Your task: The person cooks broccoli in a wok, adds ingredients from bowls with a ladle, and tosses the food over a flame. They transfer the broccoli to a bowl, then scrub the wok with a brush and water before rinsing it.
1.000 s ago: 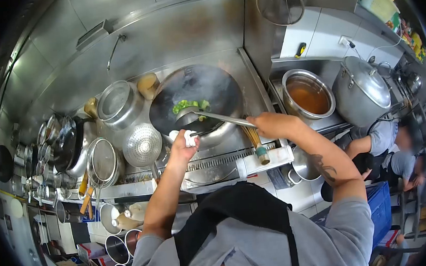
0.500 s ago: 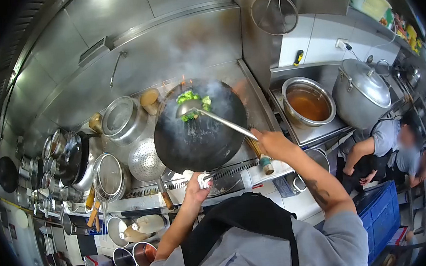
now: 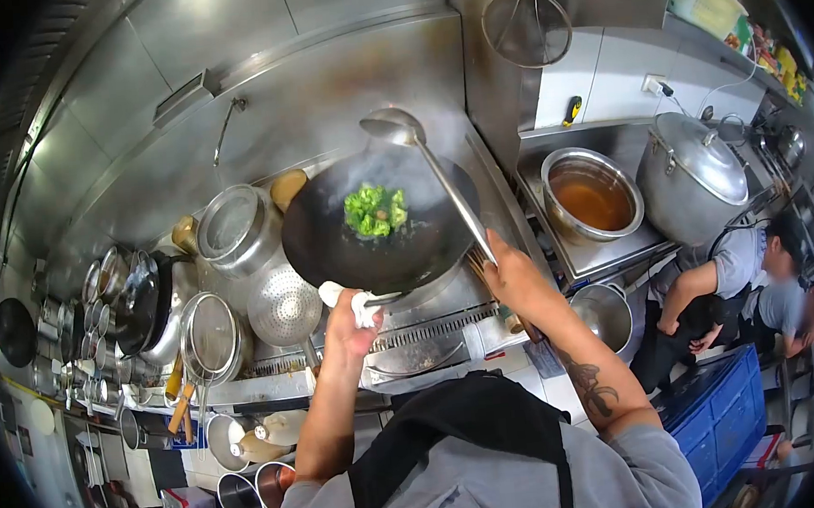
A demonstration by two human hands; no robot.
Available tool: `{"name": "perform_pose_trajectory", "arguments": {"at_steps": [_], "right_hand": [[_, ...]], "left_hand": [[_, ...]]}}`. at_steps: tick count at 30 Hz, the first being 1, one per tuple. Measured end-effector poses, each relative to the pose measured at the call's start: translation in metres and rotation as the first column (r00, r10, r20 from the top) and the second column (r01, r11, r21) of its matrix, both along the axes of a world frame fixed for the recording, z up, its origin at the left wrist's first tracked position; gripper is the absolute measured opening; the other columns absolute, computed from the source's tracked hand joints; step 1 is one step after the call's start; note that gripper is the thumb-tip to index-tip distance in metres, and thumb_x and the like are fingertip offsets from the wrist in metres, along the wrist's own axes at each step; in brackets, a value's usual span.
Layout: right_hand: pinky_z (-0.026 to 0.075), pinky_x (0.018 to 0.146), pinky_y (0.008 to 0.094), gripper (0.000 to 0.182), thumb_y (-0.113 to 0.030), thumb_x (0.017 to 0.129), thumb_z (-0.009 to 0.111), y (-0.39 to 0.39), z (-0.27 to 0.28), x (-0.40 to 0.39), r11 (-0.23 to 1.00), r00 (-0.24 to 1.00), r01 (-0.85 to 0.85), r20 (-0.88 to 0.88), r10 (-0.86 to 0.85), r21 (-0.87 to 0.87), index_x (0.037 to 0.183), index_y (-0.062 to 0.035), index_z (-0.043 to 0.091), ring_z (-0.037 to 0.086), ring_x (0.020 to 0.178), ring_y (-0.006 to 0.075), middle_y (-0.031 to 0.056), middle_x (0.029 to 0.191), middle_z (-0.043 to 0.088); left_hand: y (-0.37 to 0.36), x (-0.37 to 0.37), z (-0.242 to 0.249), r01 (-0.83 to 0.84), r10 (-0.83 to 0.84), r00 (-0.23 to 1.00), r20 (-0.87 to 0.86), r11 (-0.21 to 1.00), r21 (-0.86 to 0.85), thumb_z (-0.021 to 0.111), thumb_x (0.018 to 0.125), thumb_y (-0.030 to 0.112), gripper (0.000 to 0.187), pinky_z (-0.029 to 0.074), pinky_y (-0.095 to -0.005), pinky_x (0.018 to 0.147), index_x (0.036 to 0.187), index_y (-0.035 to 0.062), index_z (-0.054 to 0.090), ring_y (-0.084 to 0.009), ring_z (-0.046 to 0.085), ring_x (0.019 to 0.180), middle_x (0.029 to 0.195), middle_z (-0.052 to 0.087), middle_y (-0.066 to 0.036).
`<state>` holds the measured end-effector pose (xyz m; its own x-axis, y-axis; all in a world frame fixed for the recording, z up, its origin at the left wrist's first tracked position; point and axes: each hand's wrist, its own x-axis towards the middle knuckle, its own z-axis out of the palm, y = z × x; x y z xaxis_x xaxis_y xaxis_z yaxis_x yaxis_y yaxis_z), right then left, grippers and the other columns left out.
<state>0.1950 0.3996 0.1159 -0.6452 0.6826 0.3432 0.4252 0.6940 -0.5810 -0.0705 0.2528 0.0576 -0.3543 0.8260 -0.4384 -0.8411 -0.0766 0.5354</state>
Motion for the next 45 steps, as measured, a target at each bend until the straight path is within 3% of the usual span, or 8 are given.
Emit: {"name": "perform_pose_trajectory", "arguments": {"at_steps": [4,9,12,14,32,36,42,45], "right_hand": [[0.049,0.085,0.0441,0.057,-0.009,0.087,0.056,0.010,-0.001,-0.007,0.985,0.986,0.130,0.117,-0.116,-0.113,0.135,0.0126,0.035,0.061,0.094,0.0475,0.0372,0.098,0.059],[0.048,0.049,0.0372,0.038,-0.013,0.089,0.054,-0.038,-0.012,-0.028,0.626,0.995,-0.095,-0.075,0.058,-0.774,0.123,-0.0002,0.045,0.056,0.054,0.0183,0.0103,0.072,0.057],[0.042,0.049,0.0265,0.014,-0.010,0.095,0.048,-0.038,-0.004,-0.032,-0.370,0.903,-0.427,-0.370,-0.219,-0.825,0.108,-0.0076,0.047,0.050,0.057,0.0081,0.0021,0.078,0.050],[0.039,0.046,0.0254,0.023,-0.013,0.098,0.044,-0.036,-0.010,-0.028,-0.668,0.857,-0.516,-0.315,-0.408,-0.537,0.118,-0.0027,0.045,0.046,0.055,0.0064,0.0021,0.080,0.048],[0.042,0.050,0.0253,0.022,-0.010,0.096,0.046,-0.064,0.039,-0.047,-0.630,0.756,-0.654,-0.343,-0.558,-0.418,0.114,0.0031,0.042,0.051,0.058,0.0087,0.0046,0.082,0.049],[0.043,0.050,0.0264,0.021,-0.009,0.096,0.047,-0.062,0.041,-0.034,-0.606,0.791,-0.611,-0.397,-0.465,-0.509,0.113,0.0024,0.043,0.051,0.060,0.0092,0.0039,0.081,0.048],[0.039,0.047,0.0237,0.020,-0.012,0.096,0.049,-0.064,0.076,-0.055,-0.453,0.888,-0.457,-0.364,-0.281,-0.765,0.114,-0.0035,0.048,0.046,0.057,0.0042,0.0006,0.080,0.047],[0.040,0.046,0.0244,0.024,-0.011,0.097,0.047,-0.065,0.052,-0.075,-0.480,0.799,-0.602,-0.486,-0.355,-0.638,0.118,-0.0006,0.047,0.046,0.056,0.0056,0.0018,0.080,0.047]], "left_hand": [[-0.015,0.036,-0.009,-0.163,0.118,0.901,-0.418,0.984,-0.074,0.051,0.082,0.003,0.031,0.049,-0.0334,0.043,0.112,0.0092,0.047,-0.0204,0.060,0.065,0.086,0.058,-0.007],[-0.006,0.022,0.006,-0.036,0.027,0.977,-0.213,0.998,-0.042,0.055,0.085,0.011,0.003,0.044,-0.0321,0.042,0.086,0.0083,0.054,-0.0198,0.057,0.056,0.070,0.057,-0.006],[-0.017,0.008,-0.012,0.039,-0.045,0.989,0.138,0.998,0.049,0.054,0.086,0.014,0.010,0.044,-0.0319,0.044,0.079,0.0066,0.057,-0.0207,0.056,0.058,0.066,0.057,-0.007],[-0.024,0.010,-0.023,0.071,-0.078,0.977,0.197,0.996,0.045,0.055,0.084,0.012,0.009,0.044,-0.0321,0.045,0.076,0.0079,0.056,-0.0200,0.056,0.057,0.066,0.057,-0.006],[-0.025,-0.016,-0.013,0.083,-0.077,0.957,0.279,0.997,-0.008,0.054,0.085,0.013,0.007,0.045,-0.0302,0.047,0.081,0.0081,0.057,-0.0238,0.059,0.065,0.074,0.061,-0.006],[-0.034,-0.028,-0.024,0.062,-0.071,0.986,0.153,0.996,0.063,0.055,0.083,0.011,0.004,0.045,-0.0310,0.044,0.084,0.0070,0.054,-0.0224,0.059,0.061,0.072,0.058,-0.007],[-0.058,-0.015,-0.051,-0.121,0.154,0.756,-0.636,0.988,0.096,0.057,0.081,0.005,0.027,0.050,-0.0325,0.045,0.107,0.0046,0.051,-0.0192,0.060,0.059,0.082,0.058,-0.007],[-0.062,-0.042,-0.015,0.101,-0.124,0.967,-0.222,0.988,-0.113,0.055,0.083,0.009,0.010,0.044,-0.0320,0.044,0.093,0.0085,0.058,-0.0190,0.058,0.059,0.072,0.059,-0.005]]}}
